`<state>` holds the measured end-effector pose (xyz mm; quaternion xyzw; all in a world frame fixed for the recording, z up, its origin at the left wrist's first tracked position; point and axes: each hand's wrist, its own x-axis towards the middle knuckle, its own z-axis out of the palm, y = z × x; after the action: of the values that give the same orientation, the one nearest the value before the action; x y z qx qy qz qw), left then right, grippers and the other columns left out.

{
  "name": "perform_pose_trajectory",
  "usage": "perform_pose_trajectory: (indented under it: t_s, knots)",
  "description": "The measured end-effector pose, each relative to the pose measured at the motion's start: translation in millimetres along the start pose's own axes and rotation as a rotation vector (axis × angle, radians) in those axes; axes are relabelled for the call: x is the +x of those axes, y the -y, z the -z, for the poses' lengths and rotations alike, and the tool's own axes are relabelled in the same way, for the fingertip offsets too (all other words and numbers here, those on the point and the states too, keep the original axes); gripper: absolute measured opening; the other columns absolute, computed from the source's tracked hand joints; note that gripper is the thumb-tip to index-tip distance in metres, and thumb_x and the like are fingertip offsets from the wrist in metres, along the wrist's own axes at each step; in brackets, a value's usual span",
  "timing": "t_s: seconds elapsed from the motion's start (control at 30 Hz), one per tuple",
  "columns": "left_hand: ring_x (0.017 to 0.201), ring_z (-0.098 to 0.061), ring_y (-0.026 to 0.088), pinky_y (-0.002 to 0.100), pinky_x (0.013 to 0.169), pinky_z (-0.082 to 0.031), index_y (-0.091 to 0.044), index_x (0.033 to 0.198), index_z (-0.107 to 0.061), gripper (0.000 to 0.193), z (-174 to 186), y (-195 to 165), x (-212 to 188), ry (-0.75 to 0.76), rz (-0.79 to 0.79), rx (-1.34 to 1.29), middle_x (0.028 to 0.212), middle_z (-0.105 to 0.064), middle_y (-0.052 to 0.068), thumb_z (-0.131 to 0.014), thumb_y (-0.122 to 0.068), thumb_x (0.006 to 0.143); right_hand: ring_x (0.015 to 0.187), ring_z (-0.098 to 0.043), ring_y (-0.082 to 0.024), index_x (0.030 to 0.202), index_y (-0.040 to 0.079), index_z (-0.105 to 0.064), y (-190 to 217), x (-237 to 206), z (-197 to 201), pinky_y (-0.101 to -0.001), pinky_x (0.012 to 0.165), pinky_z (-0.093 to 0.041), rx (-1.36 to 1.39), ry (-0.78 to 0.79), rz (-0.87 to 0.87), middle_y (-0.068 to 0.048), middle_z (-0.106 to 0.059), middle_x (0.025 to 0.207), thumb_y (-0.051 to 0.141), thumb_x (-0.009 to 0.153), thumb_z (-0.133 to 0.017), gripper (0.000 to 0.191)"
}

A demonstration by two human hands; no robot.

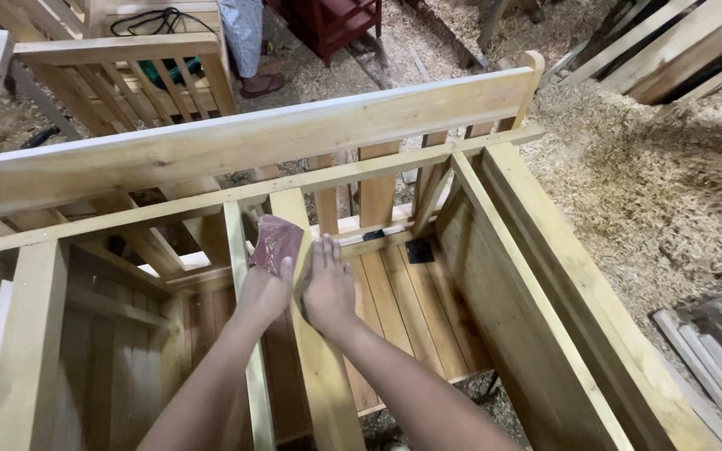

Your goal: The person sands the wooden rails and slats of an unfinished furniture frame using a pink sanding block, steadying the frame with the other hand. They periodically wipe dust off the sanded surfaces with a cloth or paper and continue sanding different rails and edges of the frame.

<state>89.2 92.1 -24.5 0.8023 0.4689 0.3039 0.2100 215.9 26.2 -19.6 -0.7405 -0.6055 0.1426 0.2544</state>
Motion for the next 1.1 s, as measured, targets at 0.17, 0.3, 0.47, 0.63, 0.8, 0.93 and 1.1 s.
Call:
perform_pose_trajectory:
  t_s: [0.17, 0.3, 0.47, 0.63, 0.8, 0.93, 1.1]
  knots:
    - [0.107, -0.064, 0.050, 0.054, 0.097, -0.052, -0.016, 0.143, -0.052, 0.053, -20.2, 14.8, 48.6, 0.137, 0.455, 0.022, 0.115, -0.067, 0.031, -0.042, -0.048, 0.103, 0.153, -0.026, -0.038, 0.154, 0.002, -0.038, 4.5, -4.9, 3.6, -0.0593, 0.117, -0.029, -0.048, -0.005, 0.052, -0.021, -0.027, 0.167, 0.011, 0.093, -0.043, 0.062]
    - [0.101, -0.070, 0.048, 0.055, 0.092, -0.056, -0.010, 0.124, -0.068, 0.055, -32.9, 13.5, 59.0, 0.020, 0.537, 0.040, 0.106, -0.073, 0.028, -0.043, -0.055, 0.107, 0.150, -0.031, -0.041, 0.151, 0.001, -0.042, 4.1, -7.0, 4.8, -0.0578, 0.116, -0.031, 0.045, -0.041, 0.065, -0.020, -0.033, 0.164, 0.012, 0.096, -0.043, 0.056]
    - [0.087, -0.071, 0.047, 0.057, 0.078, -0.057, -0.022, 0.140, -0.055, 0.047, -37.5, -15.3, -31.3, 0.042, 0.548, 0.027, 0.096, -0.073, 0.027, -0.042, -0.048, 0.103, 0.147, -0.032, -0.045, 0.152, -0.003, -0.041, -4.8, -2.7, 0.7, -0.0476, 0.118, -0.031, 0.282, -0.065, 0.098, -0.024, -0.037, 0.160, 0.009, 0.093, -0.044, 0.060]
    - [0.091, -0.067, 0.050, 0.057, 0.075, -0.055, -0.015, 0.140, -0.056, 0.046, -40.0, -7.8, 5.1, -0.192, 0.272, -0.098, 0.113, -0.069, 0.029, -0.044, -0.039, 0.103, 0.149, -0.037, -0.042, 0.150, -0.002, -0.042, -9.9, -1.2, -6.1, -0.0440, 0.122, -0.031, 0.268, -0.108, 0.057, -0.026, -0.043, 0.157, 0.004, 0.092, -0.044, 0.058]
    - [0.101, -0.075, 0.041, 0.049, 0.090, -0.060, 0.001, 0.126, -0.070, 0.063, -32.0, 0.9, 66.7, 0.104, 0.733, -0.099, 0.112, -0.077, 0.029, -0.041, -0.054, 0.114, 0.143, -0.044, -0.040, 0.151, 0.002, -0.043, -9.0, -6.2, -4.5, -0.0432, 0.119, -0.034, 0.477, -0.093, -0.005, -0.026, -0.046, 0.153, 0.008, 0.099, -0.042, 0.052]
    - [0.138, -0.052, 0.045, 0.051, 0.111, -0.042, -0.005, 0.151, -0.048, 0.051, -20.0, -39.7, -37.2, -0.239, 0.192, -0.112, 0.155, -0.046, 0.024, -0.041, -0.035, 0.112, 0.141, -0.048, -0.035, 0.154, 0.008, -0.042, -8.1, -7.6, -2.2, -0.0405, 0.116, -0.037, 0.565, -0.041, -0.066, -0.021, -0.048, 0.154, 0.011, 0.100, -0.041, 0.054]
    - [0.133, -0.062, 0.032, 0.043, 0.108, -0.050, -0.011, 0.144, -0.055, 0.045, -15.4, -71.6, -100.3, -0.184, 0.451, -0.384, 0.144, -0.061, 0.016, -0.049, -0.023, 0.101, 0.143, -0.048, -0.034, 0.156, 0.010, -0.040, -7.8, -5.3, -0.4, -0.0391, 0.117, -0.036, 0.617, -0.053, -0.029, -0.020, -0.049, 0.156, 0.014, 0.105, -0.041, 0.051]
